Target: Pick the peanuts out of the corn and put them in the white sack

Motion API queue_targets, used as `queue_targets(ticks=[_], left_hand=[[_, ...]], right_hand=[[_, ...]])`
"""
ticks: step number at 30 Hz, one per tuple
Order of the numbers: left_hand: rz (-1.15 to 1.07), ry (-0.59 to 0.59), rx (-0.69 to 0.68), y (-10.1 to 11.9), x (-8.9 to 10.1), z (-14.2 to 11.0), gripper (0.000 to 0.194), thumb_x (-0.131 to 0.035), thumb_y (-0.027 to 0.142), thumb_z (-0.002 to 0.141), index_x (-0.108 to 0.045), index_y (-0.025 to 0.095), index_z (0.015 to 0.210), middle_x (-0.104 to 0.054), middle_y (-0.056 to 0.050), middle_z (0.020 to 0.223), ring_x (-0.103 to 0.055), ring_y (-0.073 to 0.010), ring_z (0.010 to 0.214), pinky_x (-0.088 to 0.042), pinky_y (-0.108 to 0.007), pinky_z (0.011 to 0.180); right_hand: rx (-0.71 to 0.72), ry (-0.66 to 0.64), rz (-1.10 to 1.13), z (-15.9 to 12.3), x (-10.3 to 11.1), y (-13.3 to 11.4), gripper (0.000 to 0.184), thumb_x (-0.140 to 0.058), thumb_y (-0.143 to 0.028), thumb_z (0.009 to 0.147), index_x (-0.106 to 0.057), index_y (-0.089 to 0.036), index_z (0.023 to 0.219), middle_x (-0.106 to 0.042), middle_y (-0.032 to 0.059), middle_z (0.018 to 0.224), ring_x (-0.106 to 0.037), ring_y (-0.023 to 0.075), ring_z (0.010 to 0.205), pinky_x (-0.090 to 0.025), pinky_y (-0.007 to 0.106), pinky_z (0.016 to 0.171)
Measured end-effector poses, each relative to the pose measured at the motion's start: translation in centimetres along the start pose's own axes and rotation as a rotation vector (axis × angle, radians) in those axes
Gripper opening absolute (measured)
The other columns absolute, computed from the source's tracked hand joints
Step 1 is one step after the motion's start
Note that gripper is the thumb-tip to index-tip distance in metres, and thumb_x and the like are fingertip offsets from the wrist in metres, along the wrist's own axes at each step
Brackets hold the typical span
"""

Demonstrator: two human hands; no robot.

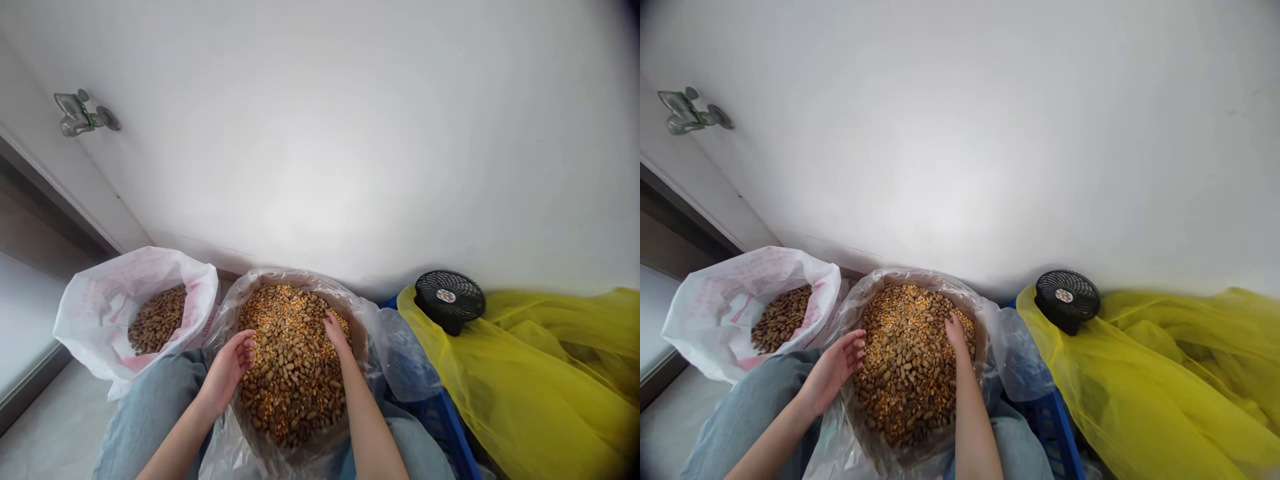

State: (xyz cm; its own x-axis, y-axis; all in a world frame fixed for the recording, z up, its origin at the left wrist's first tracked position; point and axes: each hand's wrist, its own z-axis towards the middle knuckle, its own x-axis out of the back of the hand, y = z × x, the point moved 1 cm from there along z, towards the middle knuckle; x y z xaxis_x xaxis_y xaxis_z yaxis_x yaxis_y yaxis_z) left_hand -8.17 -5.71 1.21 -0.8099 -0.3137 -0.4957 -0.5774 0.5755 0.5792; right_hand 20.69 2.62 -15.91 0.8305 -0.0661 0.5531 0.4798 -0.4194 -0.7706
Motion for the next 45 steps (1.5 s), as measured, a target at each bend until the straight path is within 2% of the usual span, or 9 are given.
queue_targets(ticks=[4, 10, 14, 18, 23, 28, 32, 39, 45], left_hand=[[-0.024, -0.001, 0.056, 0.0, -0.4, -0.5, 0.015, -0.054, 0.024, 0.070, -0.060, 0.016, 0.082, -0.053, -0.001, 0.067, -0.049, -0.0112, 0.059, -0.040, -0.025, 0.055], [-0.008, 0.069, 0.136, -0.6, -0.5, 0.2, 0.013, -0.053, 0.027, 0.070, -0.061, 0.018, 0.075, -0.052, -0.002, 0.065, -0.048, -0.0125, 0.055, -0.038, -0.027, 0.052], [0.001, 0.126, 0.140, -0.9, -0.2, 0.7, 0.011, -0.053, 0.028, 0.070, -0.060, 0.021, 0.073, -0.051, -0.003, 0.062, -0.047, -0.0130, 0.051, -0.036, -0.027, 0.050], [-0.009, 0.095, 0.151, -0.9, -0.4, 0.9, 0.010, -0.053, 0.027, 0.069, -0.060, 0.021, 0.072, -0.051, -0.003, 0.061, -0.046, -0.0139, 0.052, -0.036, -0.028, 0.050], [-0.020, 0.073, 0.118, -0.3, -1.0, 0.3, 0.013, -0.051, 0.026, 0.071, -0.060, 0.018, 0.075, -0.051, -0.002, 0.065, -0.047, -0.0133, 0.057, -0.039, -0.028, 0.054], [-0.012, 0.042, 0.040, 0.3, -1.1, -0.3, 0.013, -0.051, 0.023, 0.071, -0.059, 0.017, 0.079, -0.052, -0.001, 0.066, -0.048, -0.0113, 0.058, -0.040, -0.025, 0.055], [0.002, 0.037, 0.003, 0.4, -0.6, -0.2, 0.013, -0.050, 0.020, 0.072, -0.058, 0.016, 0.081, -0.054, 0.000, 0.066, -0.049, -0.0103, 0.057, -0.040, -0.023, 0.052], [0.056, 0.046, -0.040, -0.3, 0.3, -0.1, 0.015, -0.049, 0.019, 0.071, -0.057, 0.015, 0.082, -0.055, 0.001, 0.065, -0.051, -0.0088, 0.054, -0.039, -0.021, 0.050], [0.121, 0.009, -0.078, -0.8, 0.8, -0.1, 0.016, -0.049, 0.023, 0.070, -0.057, 0.016, 0.081, -0.056, 0.002, 0.064, -0.051, -0.0088, 0.054, -0.037, -0.021, 0.049]], right_hand=[[-0.016, 0.094, -0.002, 3.2, -0.2, 2.1, 0.050, -0.034, -0.034, 0.075, -0.043, -0.014, 0.120, -0.045, 0.0110, 0.126, -0.038, 0.0217, 0.118, -0.026, 0.035, 0.099], [0.132, 0.111, 0.000, 7.9, -1.7, 2.4, 0.044, -0.035, -0.042, 0.075, -0.053, -0.021, 0.110, -0.051, 0.0065, 0.118, -0.043, 0.0202, 0.112, -0.028, 0.035, 0.098], [0.143, 0.106, -0.009, 8.6, -2.7, 3.0, 0.046, -0.041, -0.050, 0.072, -0.058, -0.021, 0.103, -0.050, 0.0083, 0.115, -0.044, 0.0205, 0.110, -0.029, 0.032, 0.097], [0.055, -0.040, 0.016, 7.6, -3.7, 3.0, 0.050, -0.047, -0.051, 0.068, -0.056, -0.019, 0.106, -0.050, 0.0091, 0.117, -0.043, 0.0222, 0.112, -0.027, 0.034, 0.097], [0.074, -0.206, 0.061, 5.0, -4.6, 0.9, 0.041, -0.055, -0.043, 0.065, -0.060, -0.019, 0.098, -0.057, 0.0072, 0.110, -0.048, 0.0225, 0.106, -0.030, 0.035, 0.095], [0.162, -0.286, 0.113, 0.1, -5.4, -1.8, 0.032, -0.053, -0.041, 0.068, -0.063, -0.021, 0.090, -0.063, 0.0030, 0.100, -0.055, 0.0189, 0.095, -0.037, 0.031, 0.088], [0.271, -0.243, 0.143, -4.3, -5.8, -2.7, 0.030, -0.052, -0.043, 0.070, -0.064, -0.021, 0.088, -0.062, 0.0033, 0.097, -0.053, 0.0173, 0.094, -0.036, 0.029, 0.088], [0.402, -0.035, 0.141, -11.6, -6.2, -3.3, 0.033, -0.048, -0.048, 0.074, -0.066, -0.025, 0.090, -0.060, 0.0048, 0.099, -0.050, 0.0192, 0.100, -0.032, 0.035, 0.094], [0.277, -0.031, 0.483, -15.1, -6.3, -2.6, 0.042, -0.037, -0.051, 0.079, -0.059, -0.026, 0.104, -0.054, 0.0020, 0.119, -0.042, 0.0170, 0.115, -0.024, 0.037, 0.102]])
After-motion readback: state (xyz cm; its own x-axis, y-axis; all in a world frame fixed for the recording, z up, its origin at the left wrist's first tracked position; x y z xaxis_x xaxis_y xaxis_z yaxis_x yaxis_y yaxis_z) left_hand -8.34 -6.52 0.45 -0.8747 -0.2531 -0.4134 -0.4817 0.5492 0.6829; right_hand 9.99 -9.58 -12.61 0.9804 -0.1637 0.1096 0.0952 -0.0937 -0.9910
